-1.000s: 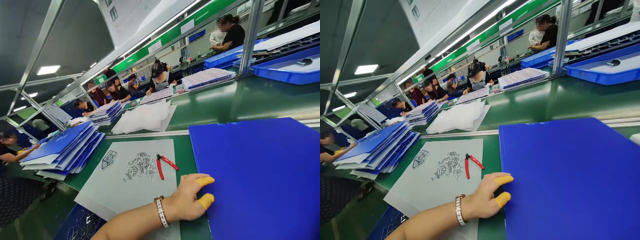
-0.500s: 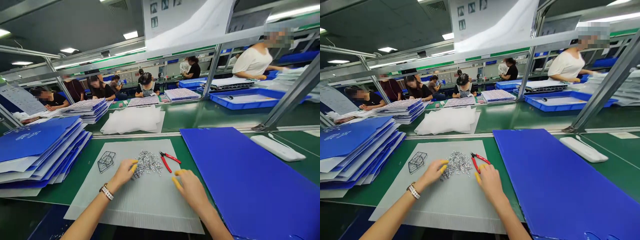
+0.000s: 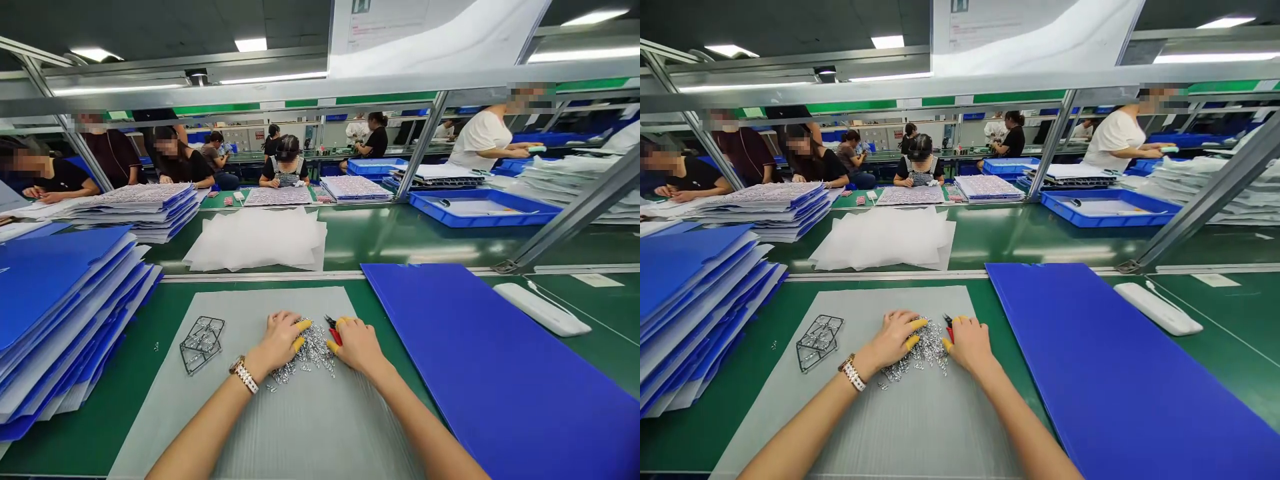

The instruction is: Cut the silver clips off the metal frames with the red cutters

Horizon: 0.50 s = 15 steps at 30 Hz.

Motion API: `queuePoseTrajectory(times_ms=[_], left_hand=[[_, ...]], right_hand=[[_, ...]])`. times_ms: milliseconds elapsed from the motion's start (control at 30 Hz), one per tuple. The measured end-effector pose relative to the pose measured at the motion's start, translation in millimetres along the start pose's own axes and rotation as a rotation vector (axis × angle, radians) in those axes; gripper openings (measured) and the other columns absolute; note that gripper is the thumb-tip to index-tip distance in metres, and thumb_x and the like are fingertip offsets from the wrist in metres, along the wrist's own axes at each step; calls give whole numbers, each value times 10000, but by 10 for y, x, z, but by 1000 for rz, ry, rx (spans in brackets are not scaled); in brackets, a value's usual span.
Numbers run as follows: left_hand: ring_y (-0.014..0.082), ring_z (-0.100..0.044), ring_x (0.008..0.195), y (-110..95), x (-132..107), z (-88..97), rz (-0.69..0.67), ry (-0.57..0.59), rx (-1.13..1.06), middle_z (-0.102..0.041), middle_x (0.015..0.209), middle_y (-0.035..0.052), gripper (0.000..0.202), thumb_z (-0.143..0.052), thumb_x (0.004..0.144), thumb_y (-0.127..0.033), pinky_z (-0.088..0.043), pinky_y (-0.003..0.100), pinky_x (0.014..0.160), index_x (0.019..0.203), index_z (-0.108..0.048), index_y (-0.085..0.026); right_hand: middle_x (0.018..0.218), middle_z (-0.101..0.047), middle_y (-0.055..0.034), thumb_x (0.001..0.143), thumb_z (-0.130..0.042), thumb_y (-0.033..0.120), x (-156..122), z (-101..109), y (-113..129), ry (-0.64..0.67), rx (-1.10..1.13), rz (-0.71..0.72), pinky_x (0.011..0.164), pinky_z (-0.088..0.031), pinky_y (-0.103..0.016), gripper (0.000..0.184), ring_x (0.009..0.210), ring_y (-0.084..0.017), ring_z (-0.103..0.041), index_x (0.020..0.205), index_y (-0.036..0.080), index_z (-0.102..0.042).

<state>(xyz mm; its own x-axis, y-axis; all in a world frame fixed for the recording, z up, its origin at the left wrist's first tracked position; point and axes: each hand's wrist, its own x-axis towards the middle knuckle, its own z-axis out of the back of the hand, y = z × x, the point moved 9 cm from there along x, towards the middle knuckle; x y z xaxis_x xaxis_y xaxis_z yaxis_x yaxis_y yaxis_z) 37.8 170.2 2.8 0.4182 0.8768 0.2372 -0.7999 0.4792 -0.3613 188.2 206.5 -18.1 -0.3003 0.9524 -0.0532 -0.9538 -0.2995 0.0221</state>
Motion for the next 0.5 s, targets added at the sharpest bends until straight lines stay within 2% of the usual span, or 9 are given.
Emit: queuePoseTrajectory(times_ms=[200,333,500], left_hand=[[233,-462,1162,108,-60,106,23,-81,-37,-577,1258,71,356,-445,894,-213,-301,504,1000,1230,-541,-281],[219,-481,1146,78,-13,15,4,-60,-71,-596,1232,65,357,-457,887,-203,-328,476,994,1228,-543,-266],[241,-445,1192,-2,40,-77,-23,-34,-31,-594,1227,73,375,-448,889,-192,-305,508,1000,1243,-535,-283]], right_hand=[[1026,-612,-133,851,-489,333,102,10,-16,-2,8,18,715,-369,-365,216,972,-293,-512,926,170,-611],[1030,-617,-116,880,-468,342,94,20,-106,41,51,28,704,-370,-353,218,969,-282,-518,885,183,-618],[1173,-579,-133,854,-507,352,-10,-13,-100,21,27,54,770,-357,-395,245,1028,-308,-493,971,176,-630]])
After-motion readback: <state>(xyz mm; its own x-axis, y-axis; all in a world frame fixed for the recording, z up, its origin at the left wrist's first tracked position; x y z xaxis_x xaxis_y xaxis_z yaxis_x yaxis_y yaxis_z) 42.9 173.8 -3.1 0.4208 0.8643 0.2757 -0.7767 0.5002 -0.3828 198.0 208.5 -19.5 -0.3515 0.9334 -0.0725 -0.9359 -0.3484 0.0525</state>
